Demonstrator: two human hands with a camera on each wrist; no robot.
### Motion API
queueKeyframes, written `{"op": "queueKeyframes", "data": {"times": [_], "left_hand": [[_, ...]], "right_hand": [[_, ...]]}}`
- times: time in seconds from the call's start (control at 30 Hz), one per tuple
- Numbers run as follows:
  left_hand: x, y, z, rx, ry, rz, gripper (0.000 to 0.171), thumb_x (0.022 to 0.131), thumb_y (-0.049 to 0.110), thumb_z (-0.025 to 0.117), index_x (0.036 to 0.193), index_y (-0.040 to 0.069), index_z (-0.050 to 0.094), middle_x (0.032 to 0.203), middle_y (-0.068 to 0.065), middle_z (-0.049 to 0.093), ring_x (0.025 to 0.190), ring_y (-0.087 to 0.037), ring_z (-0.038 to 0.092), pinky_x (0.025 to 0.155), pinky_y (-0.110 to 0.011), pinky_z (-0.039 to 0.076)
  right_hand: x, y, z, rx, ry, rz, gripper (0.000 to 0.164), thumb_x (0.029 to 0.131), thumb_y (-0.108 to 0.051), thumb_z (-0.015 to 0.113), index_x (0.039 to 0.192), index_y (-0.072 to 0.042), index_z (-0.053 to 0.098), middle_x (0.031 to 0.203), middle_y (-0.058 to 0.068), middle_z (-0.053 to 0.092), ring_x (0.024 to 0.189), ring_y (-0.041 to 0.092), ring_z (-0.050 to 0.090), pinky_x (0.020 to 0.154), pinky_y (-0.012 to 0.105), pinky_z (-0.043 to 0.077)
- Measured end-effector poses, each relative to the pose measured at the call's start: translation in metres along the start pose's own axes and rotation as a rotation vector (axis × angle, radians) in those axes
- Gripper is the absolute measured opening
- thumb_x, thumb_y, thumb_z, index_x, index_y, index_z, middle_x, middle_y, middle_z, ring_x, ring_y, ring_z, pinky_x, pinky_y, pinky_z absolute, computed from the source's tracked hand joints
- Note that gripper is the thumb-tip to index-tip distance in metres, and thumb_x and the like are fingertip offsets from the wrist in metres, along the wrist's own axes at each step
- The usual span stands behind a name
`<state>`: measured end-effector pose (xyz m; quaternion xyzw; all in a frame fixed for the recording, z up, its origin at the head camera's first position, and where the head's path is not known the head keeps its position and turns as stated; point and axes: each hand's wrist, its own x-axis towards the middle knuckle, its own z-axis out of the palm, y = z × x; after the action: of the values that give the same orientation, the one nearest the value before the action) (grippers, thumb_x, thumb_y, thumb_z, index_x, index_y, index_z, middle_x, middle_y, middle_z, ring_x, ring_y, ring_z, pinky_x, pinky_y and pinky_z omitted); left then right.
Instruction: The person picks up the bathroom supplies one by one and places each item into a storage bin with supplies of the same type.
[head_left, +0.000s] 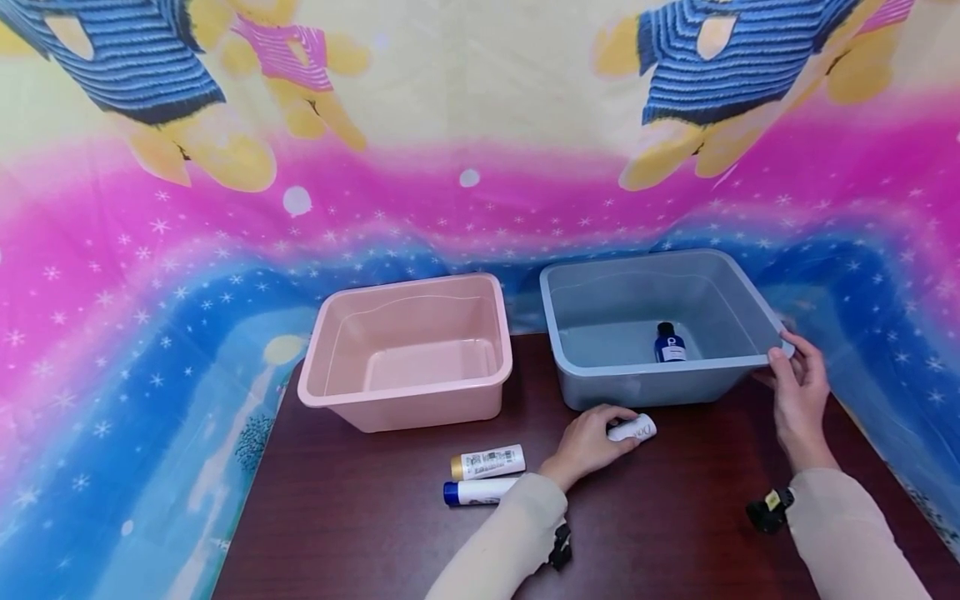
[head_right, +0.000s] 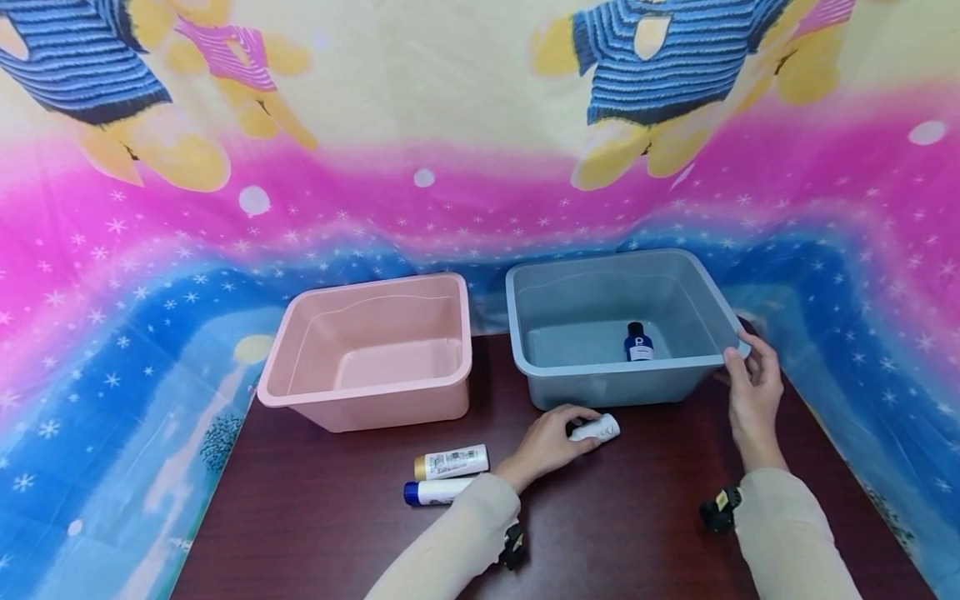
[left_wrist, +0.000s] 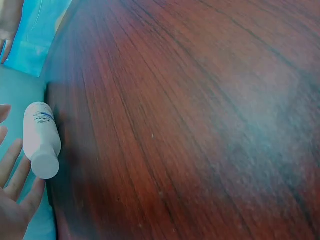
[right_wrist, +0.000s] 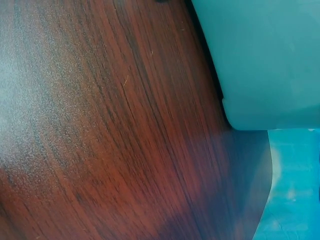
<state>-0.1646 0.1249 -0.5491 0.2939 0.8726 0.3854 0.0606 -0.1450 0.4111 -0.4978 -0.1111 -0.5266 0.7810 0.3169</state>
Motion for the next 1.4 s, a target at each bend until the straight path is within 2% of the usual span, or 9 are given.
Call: {"op": "queueKeyframes", "data": {"times": [0.23, 0.5, 0.83, 1.0, 1.4], "left_hand": [[0.004, -0.002, 0.006, -0.008, -0.001, -0.03, 0.035, 0.087, 0.036, 0.076, 0.121, 0.031, 0.07, 0.114, 0.018, 0.065, 0.101, 0.006, 0.056, 0.08, -0.01, 0.041], [0.006, -0.001, 0.006, 0.002, -0.02, -0.05, 0.036, 0.086, 0.035, 0.077, 0.121, 0.03, 0.07, 0.116, 0.017, 0.065, 0.106, 0.004, 0.056, 0.084, -0.012, 0.042], [0.004, -0.003, 0.012, 0.022, -0.033, -0.051, 0.038, 0.085, 0.032, 0.08, 0.121, 0.031, 0.07, 0.114, 0.016, 0.065, 0.1, 0.003, 0.056, 0.081, -0.015, 0.044], [0.002, -0.006, 0.017, 0.009, -0.04, -0.052, 0.039, 0.084, 0.028, 0.081, 0.122, 0.03, 0.07, 0.116, 0.014, 0.064, 0.102, 0.001, 0.056, 0.084, -0.017, 0.045], [0.001, -0.011, 0.025, 0.055, -0.026, -0.021, 0.041, 0.083, 0.023, 0.082, 0.121, 0.03, 0.069, 0.116, 0.013, 0.065, 0.103, 0.001, 0.056, 0.085, -0.014, 0.043]], "right_hand": [[0.001, 0.001, 0.0, -0.018, 0.025, -0.005, 0.036, 0.098, 0.003, 0.056, 0.133, -0.003, 0.057, 0.115, 0.008, 0.062, 0.096, 0.012, 0.062, 0.07, 0.019, 0.055], [0.002, 0.001, 0.0, -0.037, 0.026, -0.018, 0.036, 0.098, 0.003, 0.055, 0.134, -0.003, 0.057, 0.116, 0.009, 0.061, 0.096, 0.013, 0.061, 0.07, 0.018, 0.054], [0.001, 0.0, 0.0, -0.045, 0.03, -0.02, 0.036, 0.098, 0.003, 0.055, 0.133, -0.003, 0.057, 0.117, 0.008, 0.062, 0.098, 0.013, 0.062, 0.071, 0.018, 0.054], [-0.002, -0.001, 0.001, -0.061, 0.028, -0.03, 0.037, 0.098, 0.004, 0.055, 0.134, -0.002, 0.056, 0.119, 0.008, 0.061, 0.099, 0.014, 0.062, 0.07, 0.018, 0.055], [0.0, 0.001, 0.0, -0.034, 0.032, -0.024, 0.036, 0.098, 0.004, 0.055, 0.134, -0.001, 0.056, 0.118, 0.009, 0.061, 0.098, 0.014, 0.062, 0.07, 0.019, 0.055]]}}
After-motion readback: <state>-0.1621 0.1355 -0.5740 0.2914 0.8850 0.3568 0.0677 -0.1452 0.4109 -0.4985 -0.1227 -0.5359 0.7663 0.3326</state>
